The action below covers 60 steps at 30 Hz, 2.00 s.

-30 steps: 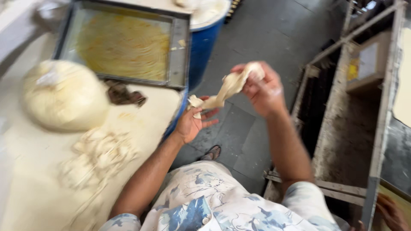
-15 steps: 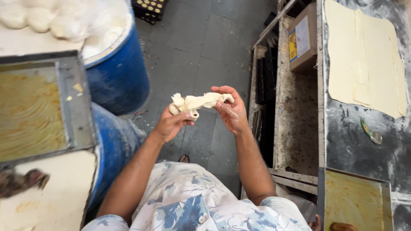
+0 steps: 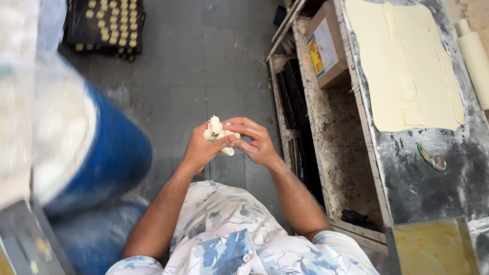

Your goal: The person cuts large sheets of dough using a manual cutter, places smaller portions of dough onto the sheets, and folds the edges to align the layers on a floured worktable.

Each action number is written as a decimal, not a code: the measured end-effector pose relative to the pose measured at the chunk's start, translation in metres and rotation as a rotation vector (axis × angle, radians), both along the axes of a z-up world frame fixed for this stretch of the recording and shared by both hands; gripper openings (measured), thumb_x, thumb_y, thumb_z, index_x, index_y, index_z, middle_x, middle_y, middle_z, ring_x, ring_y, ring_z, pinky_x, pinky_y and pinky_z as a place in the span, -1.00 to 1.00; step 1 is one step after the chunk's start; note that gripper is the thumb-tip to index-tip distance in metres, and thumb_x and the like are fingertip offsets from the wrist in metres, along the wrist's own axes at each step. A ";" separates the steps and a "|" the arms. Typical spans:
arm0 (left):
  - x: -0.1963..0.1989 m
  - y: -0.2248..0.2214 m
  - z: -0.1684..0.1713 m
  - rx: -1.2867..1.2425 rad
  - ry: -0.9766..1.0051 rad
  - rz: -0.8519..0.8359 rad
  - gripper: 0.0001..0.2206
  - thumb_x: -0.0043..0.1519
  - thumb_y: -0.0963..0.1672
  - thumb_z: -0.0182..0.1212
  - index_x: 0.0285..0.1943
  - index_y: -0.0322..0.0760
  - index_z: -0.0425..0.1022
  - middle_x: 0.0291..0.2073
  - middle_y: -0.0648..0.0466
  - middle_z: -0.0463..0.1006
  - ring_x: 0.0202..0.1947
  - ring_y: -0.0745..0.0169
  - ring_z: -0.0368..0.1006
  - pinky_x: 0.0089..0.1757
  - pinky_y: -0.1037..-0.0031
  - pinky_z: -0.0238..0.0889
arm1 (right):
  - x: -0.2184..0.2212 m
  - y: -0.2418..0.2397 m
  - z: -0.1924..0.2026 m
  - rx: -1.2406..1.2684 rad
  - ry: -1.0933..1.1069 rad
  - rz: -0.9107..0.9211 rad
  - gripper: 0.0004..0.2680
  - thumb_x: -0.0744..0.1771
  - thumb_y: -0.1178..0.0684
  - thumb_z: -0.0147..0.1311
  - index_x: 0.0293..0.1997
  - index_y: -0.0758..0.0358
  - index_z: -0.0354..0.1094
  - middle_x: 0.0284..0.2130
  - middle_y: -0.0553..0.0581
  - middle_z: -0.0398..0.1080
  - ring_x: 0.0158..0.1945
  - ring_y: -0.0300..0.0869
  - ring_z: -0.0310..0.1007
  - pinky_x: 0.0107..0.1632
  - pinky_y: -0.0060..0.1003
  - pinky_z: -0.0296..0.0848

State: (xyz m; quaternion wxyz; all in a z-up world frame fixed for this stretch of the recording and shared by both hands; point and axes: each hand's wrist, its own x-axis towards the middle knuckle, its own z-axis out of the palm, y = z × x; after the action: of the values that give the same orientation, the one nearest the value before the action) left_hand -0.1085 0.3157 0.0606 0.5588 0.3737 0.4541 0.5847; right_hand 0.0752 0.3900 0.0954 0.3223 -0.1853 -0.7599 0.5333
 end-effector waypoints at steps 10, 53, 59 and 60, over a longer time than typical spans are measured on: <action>-0.037 0.228 0.027 -0.144 -0.008 -0.381 -0.70 0.15 -0.11 0.43 0.00 -0.33 0.54 -0.30 0.10 0.62 -0.35 0.39 0.51 -0.38 0.54 0.32 | -0.015 0.157 -0.014 0.070 0.246 -0.584 -0.93 0.38 0.28 0.13 -0.07 0.42 0.47 -0.02 0.34 0.52 0.04 -0.04 0.56 0.07 -0.22 0.60; 0.363 1.016 0.013 0.088 0.294 -1.322 -0.84 0.28 -0.14 0.24 -0.04 -0.33 0.57 -0.25 0.10 0.66 -0.27 0.40 0.53 -0.37 0.44 0.44 | 0.410 0.527 0.005 -0.061 0.841 -2.055 -0.51 0.34 0.44 0.04 0.45 0.25 0.06 -0.03 0.26 0.50 0.00 -0.07 0.60 0.07 -0.21 0.65; 0.496 1.054 0.002 -0.158 -0.090 -1.341 -0.82 0.38 -0.15 0.14 0.08 -0.36 0.44 -0.04 -0.06 0.61 -0.12 -0.07 0.66 -0.16 0.29 0.59 | 0.491 0.544 0.018 0.026 0.732 -2.049 -0.56 0.35 0.44 0.08 0.39 0.25 0.12 -0.03 0.22 0.47 0.03 0.00 0.59 0.10 -0.13 0.66; 0.516 1.061 0.005 -0.174 -0.096 -1.326 -0.82 0.38 -0.16 0.13 0.09 -0.35 0.44 -0.04 -0.07 0.62 -0.12 -0.08 0.66 -0.16 0.28 0.59 | 0.508 0.547 0.020 0.040 0.717 -2.035 -0.56 0.35 0.44 0.09 0.38 0.25 0.12 -0.02 0.22 0.47 0.04 0.01 0.59 0.11 -0.11 0.66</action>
State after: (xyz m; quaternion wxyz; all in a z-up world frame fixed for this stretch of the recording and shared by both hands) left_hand 0.4078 1.3768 0.0651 0.8475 0.5007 0.1485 0.0951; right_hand 0.5829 0.9374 0.1151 0.8212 -0.5575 -0.1193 0.0258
